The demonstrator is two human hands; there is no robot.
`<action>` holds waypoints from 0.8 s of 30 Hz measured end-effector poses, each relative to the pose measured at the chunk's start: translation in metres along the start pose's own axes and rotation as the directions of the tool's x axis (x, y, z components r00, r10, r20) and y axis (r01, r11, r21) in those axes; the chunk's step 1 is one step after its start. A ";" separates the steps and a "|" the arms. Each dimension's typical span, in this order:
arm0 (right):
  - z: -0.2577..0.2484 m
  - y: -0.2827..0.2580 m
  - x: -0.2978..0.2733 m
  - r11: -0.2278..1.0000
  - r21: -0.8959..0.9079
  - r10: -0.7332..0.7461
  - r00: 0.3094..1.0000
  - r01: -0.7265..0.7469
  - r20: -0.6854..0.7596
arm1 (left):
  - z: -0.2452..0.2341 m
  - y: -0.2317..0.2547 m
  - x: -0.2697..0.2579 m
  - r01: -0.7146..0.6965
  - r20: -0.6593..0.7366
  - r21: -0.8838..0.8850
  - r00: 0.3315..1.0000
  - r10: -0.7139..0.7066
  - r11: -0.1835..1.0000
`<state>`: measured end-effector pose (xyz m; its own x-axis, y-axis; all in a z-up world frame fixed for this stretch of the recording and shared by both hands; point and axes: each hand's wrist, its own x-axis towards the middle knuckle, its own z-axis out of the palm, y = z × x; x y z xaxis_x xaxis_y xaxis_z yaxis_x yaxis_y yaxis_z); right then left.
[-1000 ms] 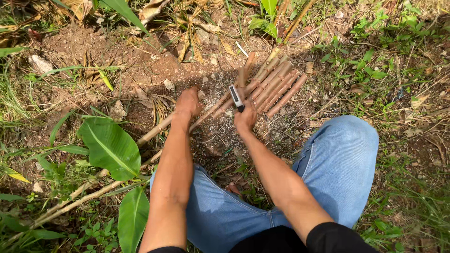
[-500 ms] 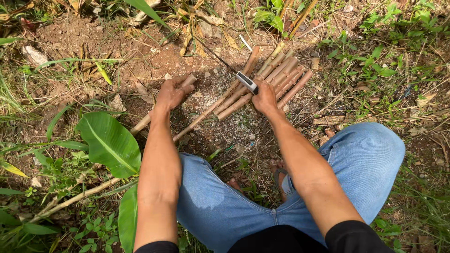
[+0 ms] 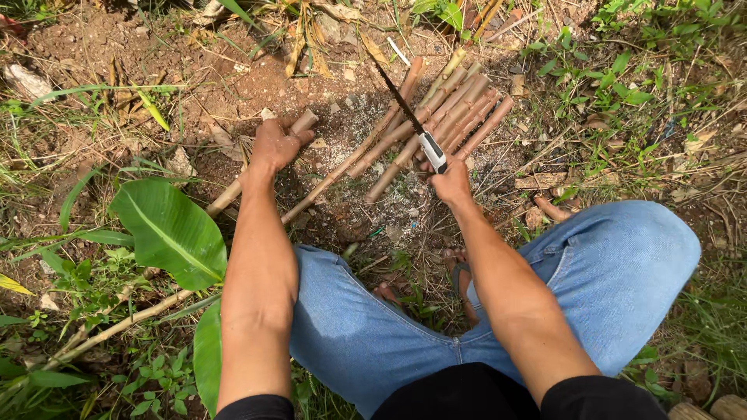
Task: The person saws wooden stems into smaller segments using a hand saw while sitting on the ground.
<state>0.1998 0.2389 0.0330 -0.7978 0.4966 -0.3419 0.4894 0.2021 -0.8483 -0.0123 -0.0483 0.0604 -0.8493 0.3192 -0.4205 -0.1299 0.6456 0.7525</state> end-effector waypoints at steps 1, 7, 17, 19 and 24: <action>-0.005 0.012 0.011 1.000 -0.001 0.007 1.000 -0.007 0.000 | -0.001 -0.005 0.010 0.004 0.006 0.001 1.000 -0.004 1.000; -0.111 -0.045 0.025 0.982 0.087 0.133 0.940 -0.168 0.313 | 0.001 -0.009 0.011 -0.011 -0.088 0.028 0.996 0.013 1.000; -0.356 -0.107 0.077 0.970 -0.063 0.244 0.946 -0.236 0.214 | -0.001 0.038 -0.006 0.213 -0.090 0.082 0.974 -0.206 0.974; -0.370 -0.086 0.076 0.962 -0.052 0.272 0.949 -0.268 0.156 | -0.003 0.037 -0.017 0.241 -0.072 0.136 0.970 -0.233 0.961; -0.421 -0.059 0.092 0.955 -0.010 0.291 0.948 -0.295 -0.130 | -0.003 0.034 -0.010 0.330 -0.030 0.199 0.943 -0.330 0.923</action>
<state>0.2454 0.6280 0.2217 -0.5678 0.6391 -0.5188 0.7065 0.0549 -0.7056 -0.0098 -0.0317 0.0920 -0.7737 0.0670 -0.6301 -0.2980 0.8391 0.4551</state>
